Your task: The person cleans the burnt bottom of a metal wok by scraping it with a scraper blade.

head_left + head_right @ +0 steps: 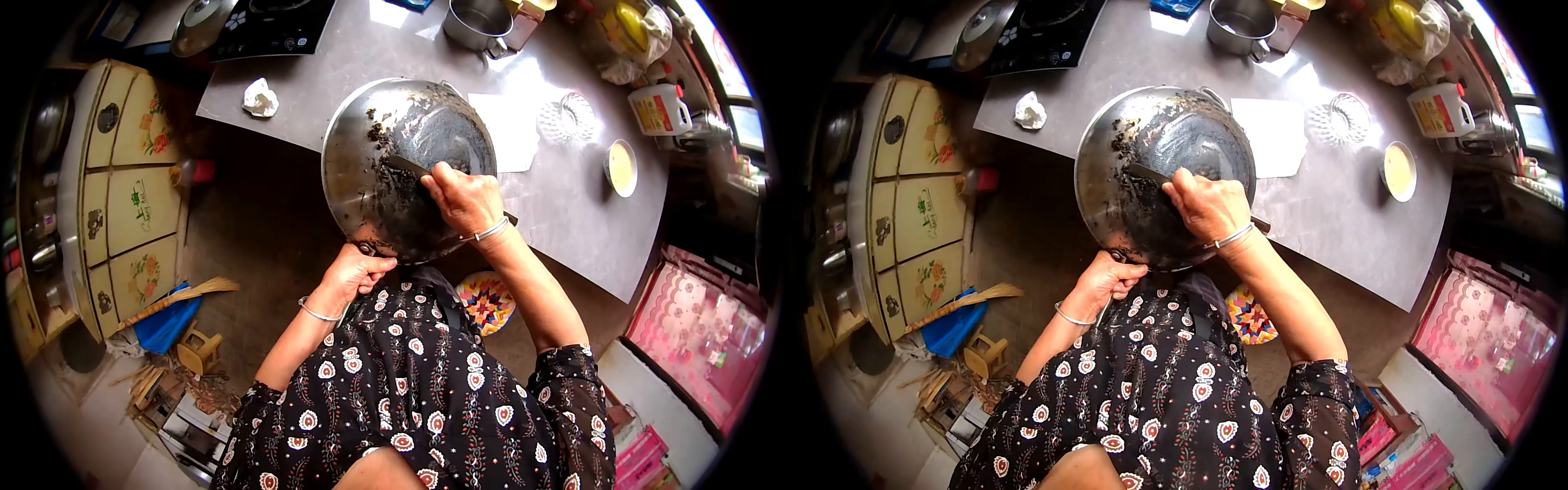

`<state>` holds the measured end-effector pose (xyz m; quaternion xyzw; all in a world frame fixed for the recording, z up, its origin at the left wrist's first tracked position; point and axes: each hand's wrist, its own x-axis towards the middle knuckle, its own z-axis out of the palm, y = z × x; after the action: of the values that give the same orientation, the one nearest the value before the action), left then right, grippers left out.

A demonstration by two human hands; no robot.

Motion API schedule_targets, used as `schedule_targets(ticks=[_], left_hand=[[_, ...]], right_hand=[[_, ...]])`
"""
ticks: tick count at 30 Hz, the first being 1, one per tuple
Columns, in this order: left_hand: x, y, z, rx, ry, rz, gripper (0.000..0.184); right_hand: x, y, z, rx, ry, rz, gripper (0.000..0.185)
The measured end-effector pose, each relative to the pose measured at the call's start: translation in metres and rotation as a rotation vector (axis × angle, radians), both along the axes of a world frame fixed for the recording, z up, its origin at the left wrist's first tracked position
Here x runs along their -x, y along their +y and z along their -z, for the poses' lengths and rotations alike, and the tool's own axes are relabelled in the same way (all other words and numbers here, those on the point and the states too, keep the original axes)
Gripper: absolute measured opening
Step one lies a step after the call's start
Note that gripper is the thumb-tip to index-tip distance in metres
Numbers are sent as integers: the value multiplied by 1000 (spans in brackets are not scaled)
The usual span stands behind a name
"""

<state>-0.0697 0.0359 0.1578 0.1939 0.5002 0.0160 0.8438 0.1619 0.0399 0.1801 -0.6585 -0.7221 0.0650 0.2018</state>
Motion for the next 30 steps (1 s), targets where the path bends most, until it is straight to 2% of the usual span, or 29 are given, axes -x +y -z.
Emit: schedule_targets(ticks=[4, 10, 22, 25, 30], left_hand=[[0, 1, 4, -18, 8, 9, 14], [0, 2, 2, -15, 2, -12, 14], [5, 0, 7, 12, -33, -5, 15], [6, 2, 10, -3, -34, -5, 15], [7, 2, 11, 22, -26, -13, 15]], right_hand=[[7, -19, -13, 68, -100, -121, 29], [-5, 1, -10, 6, -34, 0, 29], [-4, -17, -1, 26, 18, -42, 27], [1, -36, 0, 82, -52, -150, 29], [-1, -19, -1, -32, 11, -54, 28]])
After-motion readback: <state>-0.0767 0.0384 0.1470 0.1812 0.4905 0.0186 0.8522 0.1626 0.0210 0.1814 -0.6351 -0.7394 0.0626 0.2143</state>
